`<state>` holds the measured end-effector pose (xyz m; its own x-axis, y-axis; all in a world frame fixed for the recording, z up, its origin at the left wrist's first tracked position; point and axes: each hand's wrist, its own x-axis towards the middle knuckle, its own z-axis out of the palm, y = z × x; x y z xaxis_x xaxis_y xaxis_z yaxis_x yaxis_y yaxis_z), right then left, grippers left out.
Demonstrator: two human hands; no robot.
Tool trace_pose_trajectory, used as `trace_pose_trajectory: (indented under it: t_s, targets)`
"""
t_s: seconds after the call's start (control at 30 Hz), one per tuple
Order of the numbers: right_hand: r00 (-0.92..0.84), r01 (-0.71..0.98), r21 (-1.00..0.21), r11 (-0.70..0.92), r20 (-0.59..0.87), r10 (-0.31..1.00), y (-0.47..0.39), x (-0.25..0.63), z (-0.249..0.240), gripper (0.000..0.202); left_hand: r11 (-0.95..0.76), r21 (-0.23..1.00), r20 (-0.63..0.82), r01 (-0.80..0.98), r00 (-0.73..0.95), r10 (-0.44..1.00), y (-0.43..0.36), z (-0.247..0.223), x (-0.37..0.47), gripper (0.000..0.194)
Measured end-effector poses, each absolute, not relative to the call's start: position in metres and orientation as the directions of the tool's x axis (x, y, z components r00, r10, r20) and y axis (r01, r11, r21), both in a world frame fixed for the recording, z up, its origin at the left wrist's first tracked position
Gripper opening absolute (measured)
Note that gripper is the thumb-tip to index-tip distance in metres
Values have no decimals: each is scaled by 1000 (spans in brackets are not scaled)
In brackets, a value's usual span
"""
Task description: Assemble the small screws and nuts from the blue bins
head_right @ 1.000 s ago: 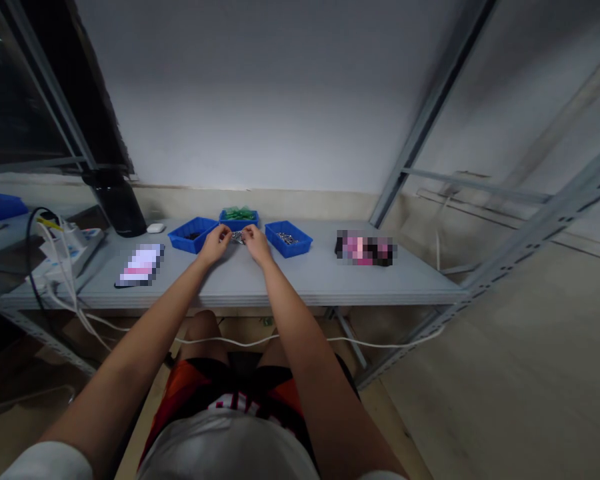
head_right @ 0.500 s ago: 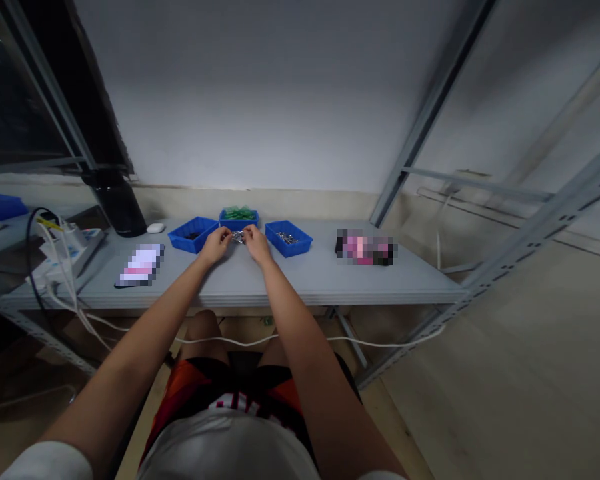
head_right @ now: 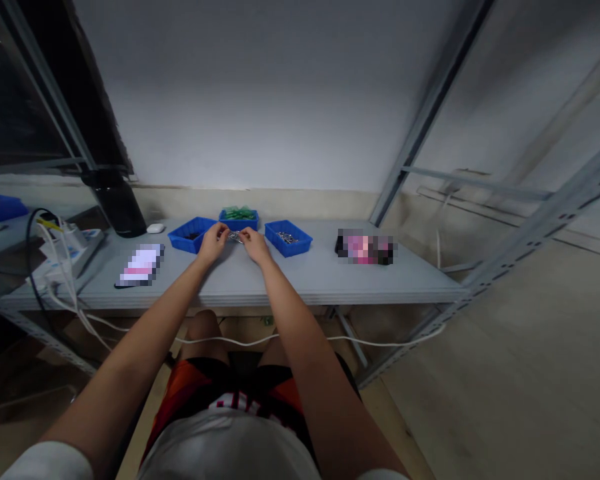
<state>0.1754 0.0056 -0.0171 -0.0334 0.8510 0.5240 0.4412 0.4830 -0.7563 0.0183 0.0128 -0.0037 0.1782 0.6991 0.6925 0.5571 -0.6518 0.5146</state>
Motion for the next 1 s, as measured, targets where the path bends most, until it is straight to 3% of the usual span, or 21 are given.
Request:
trace_pose_trajectory:
  t_s: [0.13,0.3,1.0]
  targets:
    - [64,349,-779,521,574,816,6,176,-13,21,-652,496,638,573,268,722,15,-7,18,12]
    - [40,296,-785,545,580,814,6,174,-13,22,-685,462,569,564,404,716,11,-9,20,13]
    - [103,309,-795,522,574,812,1,174,-9,15,-661,461,615,592,324,719,12,-7,19,13]
